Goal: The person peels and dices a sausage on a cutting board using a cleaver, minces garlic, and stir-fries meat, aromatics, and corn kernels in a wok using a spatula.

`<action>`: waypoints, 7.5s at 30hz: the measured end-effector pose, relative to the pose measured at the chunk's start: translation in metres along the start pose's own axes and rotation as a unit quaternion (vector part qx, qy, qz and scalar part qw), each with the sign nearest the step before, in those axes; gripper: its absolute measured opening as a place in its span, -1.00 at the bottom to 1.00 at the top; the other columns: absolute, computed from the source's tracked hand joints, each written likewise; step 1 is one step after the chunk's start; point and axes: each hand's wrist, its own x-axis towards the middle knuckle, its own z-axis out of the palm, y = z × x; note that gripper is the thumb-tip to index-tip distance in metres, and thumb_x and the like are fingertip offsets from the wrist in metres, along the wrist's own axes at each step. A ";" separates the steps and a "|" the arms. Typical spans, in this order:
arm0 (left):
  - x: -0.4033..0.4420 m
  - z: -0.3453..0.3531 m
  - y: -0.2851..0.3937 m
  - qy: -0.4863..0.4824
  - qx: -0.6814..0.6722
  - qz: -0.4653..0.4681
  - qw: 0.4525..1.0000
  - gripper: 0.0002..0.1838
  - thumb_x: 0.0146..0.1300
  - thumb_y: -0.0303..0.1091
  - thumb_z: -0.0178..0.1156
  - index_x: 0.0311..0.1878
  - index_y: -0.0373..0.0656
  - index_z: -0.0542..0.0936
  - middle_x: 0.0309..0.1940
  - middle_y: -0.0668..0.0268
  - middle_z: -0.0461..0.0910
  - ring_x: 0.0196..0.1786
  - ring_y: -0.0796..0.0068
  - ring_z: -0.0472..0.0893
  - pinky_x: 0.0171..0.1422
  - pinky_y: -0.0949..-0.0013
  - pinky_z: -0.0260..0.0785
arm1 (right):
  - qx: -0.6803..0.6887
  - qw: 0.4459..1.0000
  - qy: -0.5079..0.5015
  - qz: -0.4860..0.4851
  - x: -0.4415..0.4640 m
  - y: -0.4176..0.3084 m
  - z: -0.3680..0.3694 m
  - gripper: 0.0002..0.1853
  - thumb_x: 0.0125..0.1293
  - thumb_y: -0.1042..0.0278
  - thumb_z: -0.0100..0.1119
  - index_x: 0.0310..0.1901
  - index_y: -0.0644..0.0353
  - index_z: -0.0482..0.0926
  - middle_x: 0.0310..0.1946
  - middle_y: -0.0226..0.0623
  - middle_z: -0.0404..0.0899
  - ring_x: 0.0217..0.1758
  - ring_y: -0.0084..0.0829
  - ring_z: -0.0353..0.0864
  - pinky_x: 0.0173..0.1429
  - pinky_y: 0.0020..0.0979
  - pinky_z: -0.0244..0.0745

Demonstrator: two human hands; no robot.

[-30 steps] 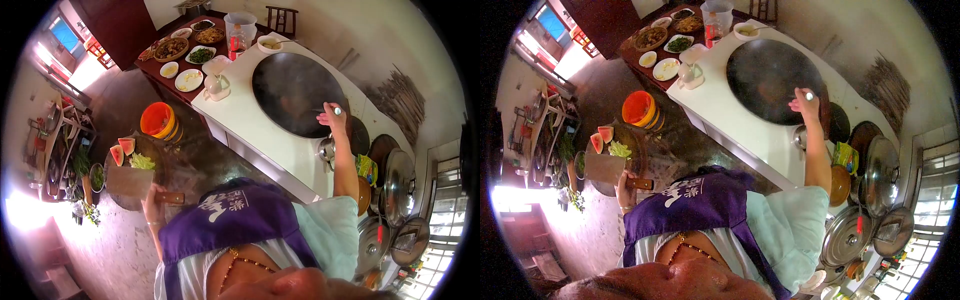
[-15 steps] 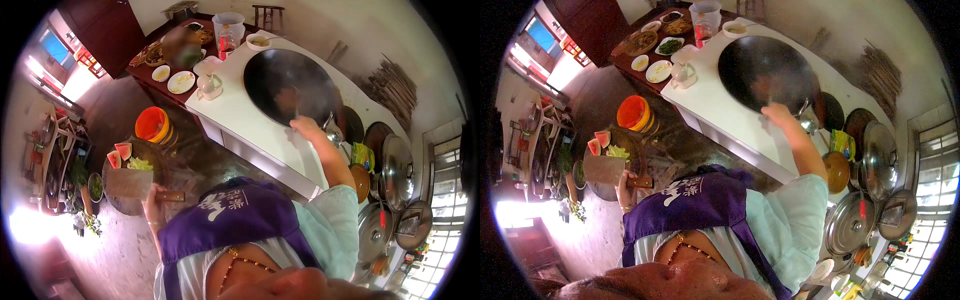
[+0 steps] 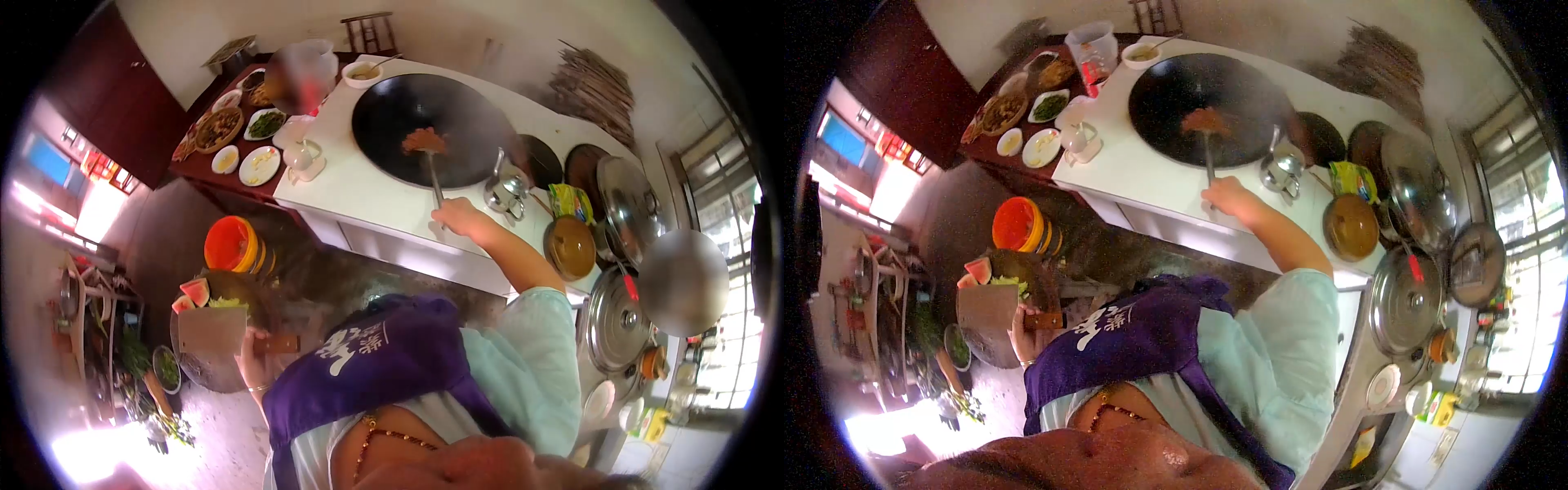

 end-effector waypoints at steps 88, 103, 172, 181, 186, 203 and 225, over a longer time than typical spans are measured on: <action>0.057 -0.129 0.057 0.263 -0.026 0.080 0.961 -0.84 0.18 -0.35 0.26 -0.28 -0.26 0.59 -0.46 0.29 0.61 -0.37 0.47 0.59 -0.23 0.41 0.43 | 0.239 0.908 -0.107 -0.326 0.360 -0.278 -0.106 -0.69 0.20 0.31 0.20 -0.04 0.22 0.55 -0.24 -0.13 0.58 -0.19 -0.24 0.61 -0.03 -0.31 0.51; 0.174 -0.092 0.087 0.451 -0.093 0.008 0.888 -0.85 0.19 -0.38 0.17 -0.34 -0.30 0.55 -0.46 0.25 0.57 -0.41 0.44 0.54 -0.29 0.43 0.38 | 0.149 0.964 -0.031 -0.220 0.850 -0.256 -0.166 -0.37 0.25 0.19 0.19 0.34 0.07 0.24 0.26 0.06 0.27 0.30 0.02 0.30 0.32 -0.15 0.29; 0.055 -0.105 0.100 0.177 -0.025 0.104 0.978 -0.89 0.13 -0.45 0.12 -0.42 -0.31 0.49 -0.53 0.20 0.46 -0.37 0.28 0.50 -0.24 0.27 0.34 | 0.845 0.480 0.140 0.191 0.195 -0.106 -0.151 -0.49 0.21 0.20 0.19 0.17 0.21 0.40 0.04 -0.26 0.54 0.11 -0.29 0.51 0.23 -0.25 0.39; 0.131 -0.051 0.094 0.098 -0.004 0.036 0.995 -0.91 0.08 -0.49 0.10 -0.43 -0.34 0.51 -0.50 0.16 0.53 -0.39 0.31 0.51 -0.24 0.31 0.35 | 0.367 0.858 0.083 0.350 0.203 -0.114 -0.007 -0.43 0.35 0.04 -0.04 0.19 0.39 0.33 -0.06 0.01 0.54 -0.05 -0.16 0.59 -0.06 -0.28 0.56; 0.199 -0.008 0.089 0.057 0.029 -0.032 0.997 -0.90 0.06 -0.51 0.08 -0.42 -0.35 0.54 -0.49 0.17 0.56 -0.39 0.34 0.55 -0.27 0.37 0.38 | 0.094 0.928 0.024 0.361 0.278 -0.115 -0.002 -0.27 0.36 -0.02 -0.05 0.26 0.57 0.18 -0.06 0.29 0.49 -0.17 0.04 0.63 -0.16 -0.15 0.58; 0.407 0.138 -0.069 -0.275 0.051 0.005 0.960 -0.64 0.05 -0.41 0.32 -0.05 -0.15 0.52 -0.30 0.40 0.57 -0.18 0.58 0.51 0.00 0.39 0.40 | 0.108 0.966 0.021 0.233 0.363 -0.051 0.003 -0.31 0.10 0.06 0.29 0.21 0.26 0.37 0.06 0.07 0.50 0.10 0.02 0.51 0.08 -0.11 0.44; 0.418 0.130 -0.078 -0.353 -0.060 -0.137 0.924 -0.71 0.14 -0.28 0.28 -0.09 -0.15 0.53 -0.21 0.36 0.55 -0.08 0.50 0.49 0.13 0.31 0.36 | -0.019 0.993 0.029 0.115 0.369 -0.002 0.032 -0.45 0.25 0.07 0.16 0.19 0.23 0.41 0.08 -0.14 0.55 0.12 -0.22 0.55 0.17 -0.24 0.42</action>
